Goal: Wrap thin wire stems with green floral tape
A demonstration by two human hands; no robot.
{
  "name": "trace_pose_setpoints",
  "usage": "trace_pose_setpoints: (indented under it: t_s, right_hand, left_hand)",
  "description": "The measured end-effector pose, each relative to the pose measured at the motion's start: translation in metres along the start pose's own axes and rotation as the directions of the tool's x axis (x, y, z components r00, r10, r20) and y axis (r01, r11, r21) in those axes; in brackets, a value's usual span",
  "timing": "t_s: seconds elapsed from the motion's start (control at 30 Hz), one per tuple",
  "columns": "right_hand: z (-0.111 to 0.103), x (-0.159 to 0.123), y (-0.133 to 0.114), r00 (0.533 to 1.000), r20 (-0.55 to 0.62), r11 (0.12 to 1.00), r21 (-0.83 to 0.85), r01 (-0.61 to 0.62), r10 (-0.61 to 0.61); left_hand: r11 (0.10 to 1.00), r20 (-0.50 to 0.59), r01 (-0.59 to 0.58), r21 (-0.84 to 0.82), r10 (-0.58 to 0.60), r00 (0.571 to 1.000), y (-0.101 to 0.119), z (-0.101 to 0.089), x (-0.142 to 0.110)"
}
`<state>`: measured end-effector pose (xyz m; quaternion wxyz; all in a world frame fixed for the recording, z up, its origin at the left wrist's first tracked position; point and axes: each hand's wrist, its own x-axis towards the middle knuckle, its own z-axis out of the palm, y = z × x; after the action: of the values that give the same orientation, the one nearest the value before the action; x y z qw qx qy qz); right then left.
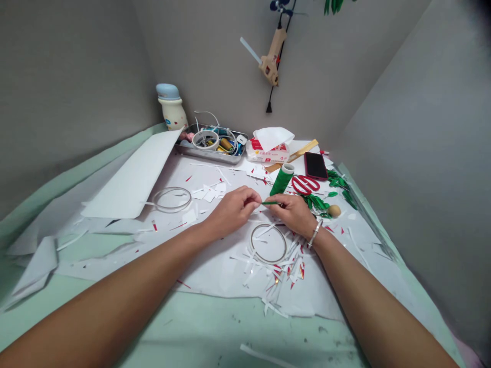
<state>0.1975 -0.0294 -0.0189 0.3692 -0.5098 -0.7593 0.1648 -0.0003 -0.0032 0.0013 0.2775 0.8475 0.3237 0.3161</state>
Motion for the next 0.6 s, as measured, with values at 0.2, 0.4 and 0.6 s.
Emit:
trace_pose_setpoints:
  t_s: [0.2,0.4,0.6]
  right_hand:
    - [0.004,-0.004,-0.021,0.97,0.137,0.969,-0.117,0.217,-0.201]
    - [-0.002,0.0,-0.017,0.978,-0.114,0.979,-0.125,0.16,-0.174]
    - [-0.002,-0.001,-0.005,0.997,0.006,0.996,-0.035,0.08,-0.08]
  left_hand:
    - [0.983,-0.124,0.113,0.142,-0.096,0.988,-0.013,0.001,0.002]
    - [0.973,0.102,-0.045,0.225,0.022,0.995,-0.008,0.006,-0.003]
    - [0.998,-0.022,0.054,-0.012,-0.054,0.998,-0.003,-0.001,0.003]
